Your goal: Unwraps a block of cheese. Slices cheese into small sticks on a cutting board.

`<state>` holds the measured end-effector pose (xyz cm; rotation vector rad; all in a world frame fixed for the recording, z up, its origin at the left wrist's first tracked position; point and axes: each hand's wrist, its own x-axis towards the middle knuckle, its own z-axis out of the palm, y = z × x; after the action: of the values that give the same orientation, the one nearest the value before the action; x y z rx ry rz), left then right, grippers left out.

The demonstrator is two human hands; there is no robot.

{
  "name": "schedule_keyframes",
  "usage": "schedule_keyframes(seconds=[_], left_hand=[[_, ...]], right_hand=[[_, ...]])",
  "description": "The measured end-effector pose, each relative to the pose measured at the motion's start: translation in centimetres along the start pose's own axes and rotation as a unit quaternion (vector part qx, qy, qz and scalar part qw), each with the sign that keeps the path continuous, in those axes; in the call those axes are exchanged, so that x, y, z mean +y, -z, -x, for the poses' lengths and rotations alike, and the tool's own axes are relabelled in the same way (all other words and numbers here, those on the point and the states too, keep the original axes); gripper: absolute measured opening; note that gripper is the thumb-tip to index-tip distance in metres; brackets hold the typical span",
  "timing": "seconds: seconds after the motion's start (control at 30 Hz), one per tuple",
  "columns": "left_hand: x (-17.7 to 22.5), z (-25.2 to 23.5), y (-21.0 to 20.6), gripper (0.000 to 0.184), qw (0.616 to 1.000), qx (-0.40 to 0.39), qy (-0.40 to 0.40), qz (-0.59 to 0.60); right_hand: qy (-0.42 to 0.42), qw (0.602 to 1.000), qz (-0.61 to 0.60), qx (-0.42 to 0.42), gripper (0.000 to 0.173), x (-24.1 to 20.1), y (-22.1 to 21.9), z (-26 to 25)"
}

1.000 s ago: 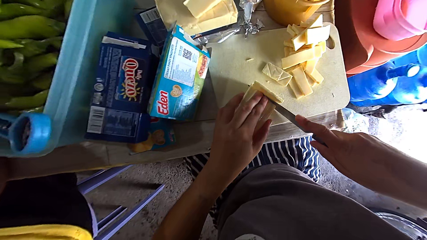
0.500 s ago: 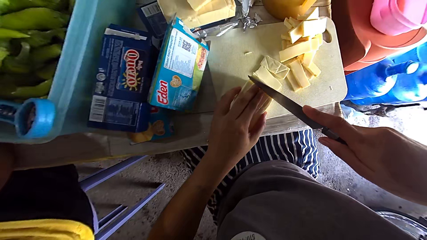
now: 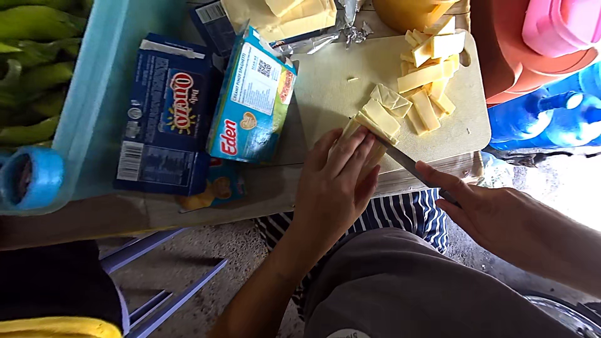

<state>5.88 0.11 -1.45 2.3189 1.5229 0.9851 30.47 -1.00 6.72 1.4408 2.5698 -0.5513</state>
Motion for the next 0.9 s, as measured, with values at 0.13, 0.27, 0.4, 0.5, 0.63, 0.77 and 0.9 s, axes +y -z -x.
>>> schedule_keyframes(seconds=[0.13,0.27,0.4,0.5,0.63,0.77,0.9], left_hand=[[0.1,0.6,0.3,0.045,1.000,-0.022,0.016,-0.002],[-0.5,1.1,-0.6,0.040,0.999,0.030,-0.010,0.004],[-0.3,1.0,-0.5,0.039,1.000,0.026,-0.008,0.001],[-0.3,0.9,-0.5,0.041,1.000,0.022,-0.004,-0.004],[-0.4,0.9,-0.5,0.040,1.000,0.026,-0.007,0.001],[-0.4,0.8,-0.5,0.039,1.000,0.030,-0.004,0.004],[-0.4,0.9,-0.7,0.038,0.999,0.039,-0.004,0.010]], right_hand=[[-0.023,0.996,-0.075,-0.036,0.054,0.8,0.0,-0.4],[-0.030,0.980,-0.189,-0.052,0.054,2.0,1.6,-0.3],[0.030,0.995,-0.069,0.068,0.051,0.7,1.0,0.9],[0.025,0.996,-0.046,0.069,0.051,0.3,1.1,1.4],[0.034,0.997,-0.023,0.064,0.051,0.2,1.3,1.4],[0.030,0.998,-0.022,0.047,0.051,0.2,1.3,1.1],[0.027,0.999,-0.019,0.033,0.052,0.3,0.6,0.8]])
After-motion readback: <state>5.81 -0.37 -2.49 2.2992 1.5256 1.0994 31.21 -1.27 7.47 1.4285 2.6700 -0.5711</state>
